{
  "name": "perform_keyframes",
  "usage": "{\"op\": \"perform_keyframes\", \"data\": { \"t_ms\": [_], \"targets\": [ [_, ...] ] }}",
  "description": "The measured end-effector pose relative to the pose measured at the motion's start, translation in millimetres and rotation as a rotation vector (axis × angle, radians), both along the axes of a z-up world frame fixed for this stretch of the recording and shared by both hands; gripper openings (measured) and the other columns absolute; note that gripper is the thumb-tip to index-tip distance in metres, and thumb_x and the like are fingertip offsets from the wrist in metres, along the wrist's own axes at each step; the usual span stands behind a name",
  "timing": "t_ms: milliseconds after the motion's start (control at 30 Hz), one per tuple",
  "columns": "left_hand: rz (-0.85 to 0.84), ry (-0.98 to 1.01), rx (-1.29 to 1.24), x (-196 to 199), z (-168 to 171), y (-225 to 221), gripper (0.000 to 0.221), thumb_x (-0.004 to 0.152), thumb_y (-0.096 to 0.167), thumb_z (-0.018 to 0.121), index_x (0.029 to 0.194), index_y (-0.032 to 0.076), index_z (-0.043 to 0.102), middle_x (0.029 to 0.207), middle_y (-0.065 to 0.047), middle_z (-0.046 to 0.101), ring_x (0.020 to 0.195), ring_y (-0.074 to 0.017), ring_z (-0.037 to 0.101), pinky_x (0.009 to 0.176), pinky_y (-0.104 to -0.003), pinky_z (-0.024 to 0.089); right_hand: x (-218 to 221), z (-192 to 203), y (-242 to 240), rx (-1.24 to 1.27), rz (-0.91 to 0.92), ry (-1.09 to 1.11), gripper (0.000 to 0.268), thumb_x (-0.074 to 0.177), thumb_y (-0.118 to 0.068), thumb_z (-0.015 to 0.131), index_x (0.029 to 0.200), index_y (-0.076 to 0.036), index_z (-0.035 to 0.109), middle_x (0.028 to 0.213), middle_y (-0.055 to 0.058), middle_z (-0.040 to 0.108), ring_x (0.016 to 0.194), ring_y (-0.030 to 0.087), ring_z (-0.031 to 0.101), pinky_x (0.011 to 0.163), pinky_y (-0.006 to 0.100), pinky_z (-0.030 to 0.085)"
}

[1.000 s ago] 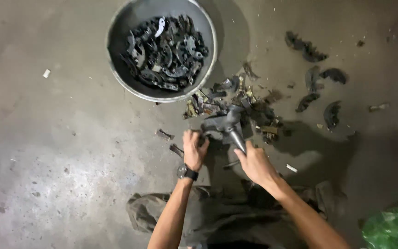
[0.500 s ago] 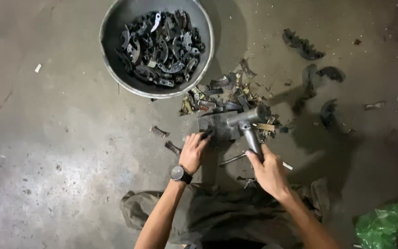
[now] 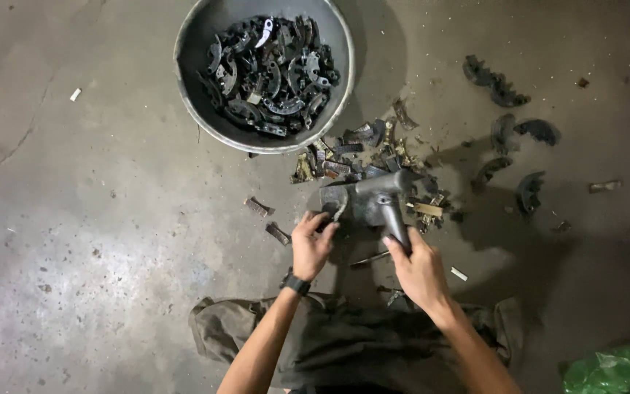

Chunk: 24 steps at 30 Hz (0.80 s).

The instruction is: The person sits on the floor and uses a hammer to strike brake shoes placed on a metal block, separating the brake lining from the metal backing. The separated linings are collected in a metal bucket nearby.

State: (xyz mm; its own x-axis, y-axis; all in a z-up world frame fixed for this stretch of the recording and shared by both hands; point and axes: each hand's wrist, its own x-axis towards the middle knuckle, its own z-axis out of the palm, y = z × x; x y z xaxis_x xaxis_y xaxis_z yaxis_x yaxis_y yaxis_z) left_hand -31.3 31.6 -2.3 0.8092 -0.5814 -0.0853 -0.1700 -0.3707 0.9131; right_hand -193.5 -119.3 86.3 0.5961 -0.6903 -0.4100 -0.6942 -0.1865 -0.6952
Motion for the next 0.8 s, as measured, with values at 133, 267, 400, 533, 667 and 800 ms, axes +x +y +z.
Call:
{"op": "perform_keyframes", "data": {
  "t_ms": [133, 267, 400, 533, 667, 800],
  "targets": [
    [0.008, 0.621, -0.406, -2.6, -23.7, 21.6, 0.021, 0.092, 0.010, 0.075, 0.107, -0.004, 0.073, 0.091, -0.001, 0.063, 0.084, -0.0110, 0.054, 0.078, -0.028, 0.045, -9.9, 7.3, -0.6, -0.020, -0.049, -0.028, 0.027, 0.096, -0.031, 0.066, 0.092, -0.005, 0.062, 0.054, 0.008, 0.062, 0.043, 0.021, 0.061, 0.041, 0.039, 0.046],
    [-0.149, 0.702, -0.583, -0.3, 4.3, 29.2, 0.022, 0.095, 0.013, 0.077, 0.109, -0.004, 0.072, 0.098, -0.001, 0.061, 0.090, -0.0110, 0.052, 0.081, -0.028, 0.042, -20.9, 3.3, -1.0, -0.050, -0.094, -0.050, 0.030, 0.096, -0.031, 0.067, 0.089, -0.002, 0.062, 0.056, 0.007, 0.062, 0.044, 0.017, 0.062, 0.042, 0.036, 0.047],
    [-0.232, 0.768, -0.700, 1.9, 24.4, 30.2, 0.031, 0.095, 0.021, 0.077, 0.110, -0.005, 0.071, 0.106, -0.003, 0.062, 0.096, -0.0129, 0.055, 0.087, -0.029, 0.044, -23.1, 5.0, 2.7, 0.036, -0.162, -0.063, 0.029, 0.095, -0.031, 0.066, 0.092, -0.003, 0.062, 0.056, 0.008, 0.061, 0.043, 0.019, 0.060, 0.041, 0.036, 0.046],
    [-0.269, 0.723, -0.652, 4.8, 29.3, 36.2, 0.033, 0.096, 0.023, 0.077, 0.109, -0.007, 0.071, 0.105, -0.003, 0.063, 0.096, -0.0133, 0.056, 0.088, -0.030, 0.046, -26.6, -1.2, 3.5, 0.091, -0.160, -0.051, 0.027, 0.095, -0.032, 0.064, 0.094, -0.005, 0.063, 0.057, 0.008, 0.062, 0.043, 0.018, 0.059, 0.040, 0.037, 0.047],
    [-0.189, 0.807, -0.677, 8.8, 26.6, 36.1, 0.028, 0.094, 0.016, 0.078, 0.110, -0.006, 0.071, 0.104, -0.002, 0.062, 0.093, -0.0128, 0.056, 0.086, -0.029, 0.046, -40.1, -15.4, 2.3, 0.038, -0.121, -0.031, 0.031, 0.094, -0.034, 0.065, 0.091, -0.003, 0.062, 0.057, 0.008, 0.062, 0.042, 0.018, 0.061, 0.041, 0.036, 0.047],
    [-0.131, 0.497, -0.380, 32.3, 11.9, 37.6, 0.020, 0.093, 0.010, 0.077, 0.107, -0.003, 0.073, 0.091, 0.001, 0.065, 0.087, -0.0082, 0.056, 0.081, -0.027, 0.047, -57.6, -25.6, -4.3, 0.060, -0.142, 0.037, 0.035, 0.093, -0.036, 0.067, 0.089, -0.001, 0.062, 0.056, 0.011, 0.061, 0.043, 0.020, 0.060, 0.042, 0.037, 0.047]
  ]
}}
